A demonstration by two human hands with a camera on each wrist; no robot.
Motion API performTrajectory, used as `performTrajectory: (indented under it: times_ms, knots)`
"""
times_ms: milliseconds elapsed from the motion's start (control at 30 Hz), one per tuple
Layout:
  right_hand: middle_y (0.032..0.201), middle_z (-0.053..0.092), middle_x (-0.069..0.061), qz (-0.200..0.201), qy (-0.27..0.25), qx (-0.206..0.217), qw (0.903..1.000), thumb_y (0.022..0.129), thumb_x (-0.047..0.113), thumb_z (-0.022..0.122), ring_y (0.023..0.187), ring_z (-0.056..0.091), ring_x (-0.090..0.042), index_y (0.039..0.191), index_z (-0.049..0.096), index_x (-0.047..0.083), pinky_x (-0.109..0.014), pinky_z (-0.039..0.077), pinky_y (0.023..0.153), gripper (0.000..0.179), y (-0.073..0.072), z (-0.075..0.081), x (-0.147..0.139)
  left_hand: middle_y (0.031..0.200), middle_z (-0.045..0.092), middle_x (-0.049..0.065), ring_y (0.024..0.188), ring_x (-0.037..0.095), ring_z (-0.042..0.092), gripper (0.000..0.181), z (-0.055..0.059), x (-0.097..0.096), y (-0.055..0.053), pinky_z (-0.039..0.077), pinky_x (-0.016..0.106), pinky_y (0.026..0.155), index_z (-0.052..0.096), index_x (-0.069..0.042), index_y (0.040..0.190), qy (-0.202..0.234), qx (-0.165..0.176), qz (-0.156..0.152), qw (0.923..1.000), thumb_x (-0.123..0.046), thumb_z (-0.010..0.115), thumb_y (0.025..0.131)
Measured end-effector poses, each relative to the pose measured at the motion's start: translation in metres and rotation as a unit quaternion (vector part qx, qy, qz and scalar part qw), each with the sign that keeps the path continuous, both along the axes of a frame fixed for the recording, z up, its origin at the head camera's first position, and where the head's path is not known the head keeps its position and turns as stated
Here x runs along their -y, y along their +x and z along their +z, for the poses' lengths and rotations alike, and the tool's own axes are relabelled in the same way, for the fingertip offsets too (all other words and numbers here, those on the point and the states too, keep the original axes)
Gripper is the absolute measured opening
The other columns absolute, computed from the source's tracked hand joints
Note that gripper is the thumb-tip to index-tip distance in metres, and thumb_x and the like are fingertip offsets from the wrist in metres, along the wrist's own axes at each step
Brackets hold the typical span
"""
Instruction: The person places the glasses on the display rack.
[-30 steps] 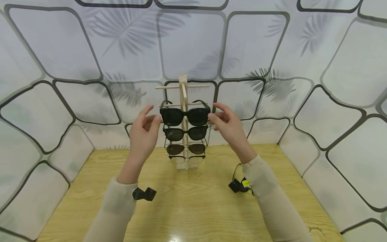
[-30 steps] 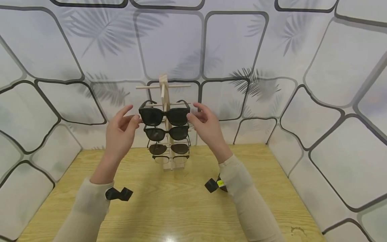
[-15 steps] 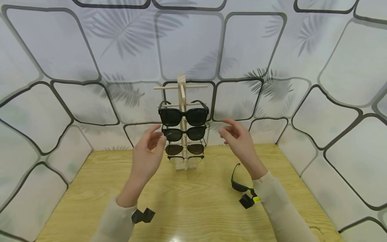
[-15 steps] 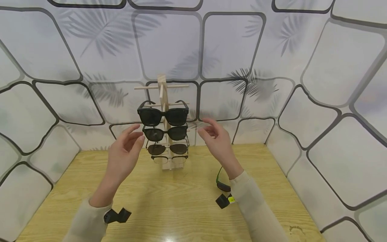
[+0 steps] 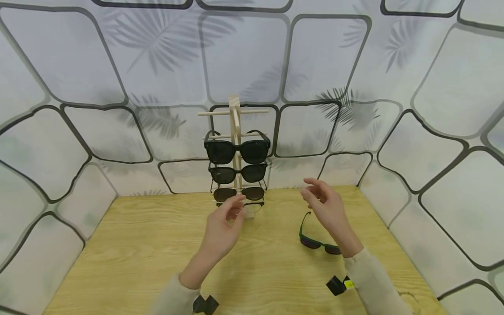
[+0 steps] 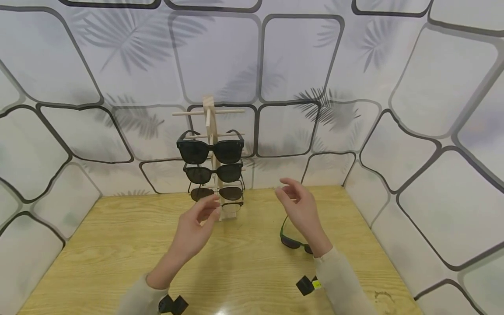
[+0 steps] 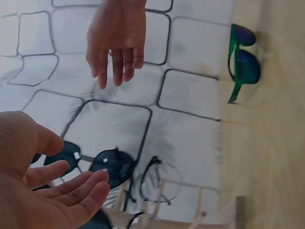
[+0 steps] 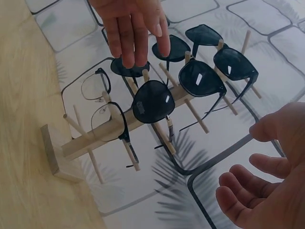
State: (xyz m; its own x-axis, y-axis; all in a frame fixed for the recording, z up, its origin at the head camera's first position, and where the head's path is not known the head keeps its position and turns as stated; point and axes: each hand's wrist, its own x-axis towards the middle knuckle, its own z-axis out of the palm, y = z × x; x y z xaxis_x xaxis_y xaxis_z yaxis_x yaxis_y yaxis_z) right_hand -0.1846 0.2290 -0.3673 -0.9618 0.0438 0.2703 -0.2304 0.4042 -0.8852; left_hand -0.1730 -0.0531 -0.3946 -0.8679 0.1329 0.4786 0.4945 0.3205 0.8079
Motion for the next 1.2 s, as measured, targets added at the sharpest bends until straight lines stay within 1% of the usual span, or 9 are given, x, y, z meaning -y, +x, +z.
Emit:
performTrajectory:
  times_ms: [200,367,533,667,733,833,933,1067,1200]
  knots:
    - [0.117,0.071,-0.020,-0.021,0.009,0.006,0.9997,0.108,0.023,0.063,0.090,0.064,0.002,0.143,0.062,0.006,-0.022,0.058,0.076,0.039,0.013,-0.026,-0.017,0.113,0.075,0.012,0.101,0.026,0.075,0.031,-0.020,-0.019,0.004,0.062,0.032,0.088,0.070,-0.008,0.133,0.011,0.050,-0.034,0.9981,-0.007,0.069,0.102]
    - [0.119,0.071,-0.020,-0.044,0.008,0.018,0.9988,0.108,0.022,0.063,0.088,0.063,0.003,0.142,0.062,0.005,-0.021,0.057,0.074,0.038,0.023,-0.048,-0.030,0.113,0.077,0.009,0.102,0.026,0.075,0.027,-0.039,-0.036,0.004,0.061,0.031,0.087,0.073,-0.011,0.128,0.024,0.081,-0.062,0.9945,-0.010,0.070,0.101]
    - [0.119,0.071,-0.017,-0.074,0.014,0.045,0.9962,0.109,0.025,0.062,0.088,0.063,0.003,0.142,0.062,0.005,-0.021,0.057,0.073,0.039,0.033,-0.061,-0.042,0.113,0.076,0.012,0.102,0.025,0.074,0.028,-0.056,-0.050,0.003,0.059,0.029,0.085,0.072,-0.012,0.129,0.004,0.103,-0.094,0.9902,-0.014,0.069,0.101]
    - [0.118,0.071,-0.009,-0.090,0.013,0.069,0.9935,0.109,0.030,0.062,0.089,0.063,0.003,0.144,0.060,0.007,-0.022,0.058,0.075,0.042,0.038,-0.072,-0.052,0.113,0.075,0.012,0.103,0.025,0.074,0.030,-0.066,-0.059,0.002,0.059,0.028,0.086,0.070,-0.012,0.132,-0.008,0.118,-0.118,0.9859,-0.015,0.067,0.102]
    - [0.120,0.071,-0.009,-0.098,0.010,0.080,0.9919,0.109,0.031,0.062,0.090,0.063,0.004,0.145,0.060,0.008,-0.022,0.058,0.076,0.043,0.040,-0.077,-0.057,0.115,0.074,0.011,0.105,0.026,0.074,0.032,-0.070,-0.064,0.001,0.060,0.027,0.087,0.068,-0.013,0.135,-0.012,0.122,-0.128,0.9842,-0.016,0.067,0.103]
    - [0.123,0.071,-0.012,-0.113,0.006,0.093,0.9892,0.108,0.031,0.063,0.089,0.063,0.005,0.145,0.059,0.007,-0.023,0.059,0.077,0.044,0.043,-0.083,-0.064,0.118,0.074,0.010,0.108,0.027,0.073,0.036,-0.075,-0.071,-0.002,0.060,0.029,0.090,0.066,-0.015,0.139,-0.024,0.126,-0.136,0.9824,-0.018,0.067,0.103]
    - [0.127,0.071,-0.016,-0.127,0.002,0.102,0.9866,0.108,0.031,0.062,0.088,0.063,0.006,0.145,0.060,0.007,-0.023,0.059,0.077,0.044,0.046,-0.088,-0.069,0.124,0.073,0.011,0.115,0.030,0.071,0.040,-0.081,-0.078,-0.005,0.059,0.035,0.095,0.063,-0.018,0.144,-0.034,0.130,-0.148,0.9799,-0.022,0.066,0.104]
    - [0.126,0.071,-0.016,-0.145,0.004,0.108,0.9836,0.108,0.029,0.062,0.088,0.063,0.004,0.144,0.060,0.007,-0.022,0.059,0.076,0.043,0.050,-0.096,-0.075,0.136,0.069,0.016,0.125,0.037,0.067,0.046,-0.089,-0.088,-0.008,0.058,0.043,0.101,0.058,-0.020,0.151,-0.040,0.137,-0.170,0.9751,-0.025,0.065,0.106]
    - [0.125,0.072,-0.018,-0.159,0.008,0.108,0.9813,0.108,0.027,0.062,0.089,0.063,0.003,0.143,0.061,0.005,-0.022,0.058,0.075,0.041,0.054,-0.104,-0.080,0.141,0.065,0.023,0.128,0.041,0.064,0.049,-0.096,-0.099,-0.010,0.057,0.048,0.101,0.055,-0.018,0.153,-0.038,0.146,-0.182,0.9717,-0.023,0.065,0.105]
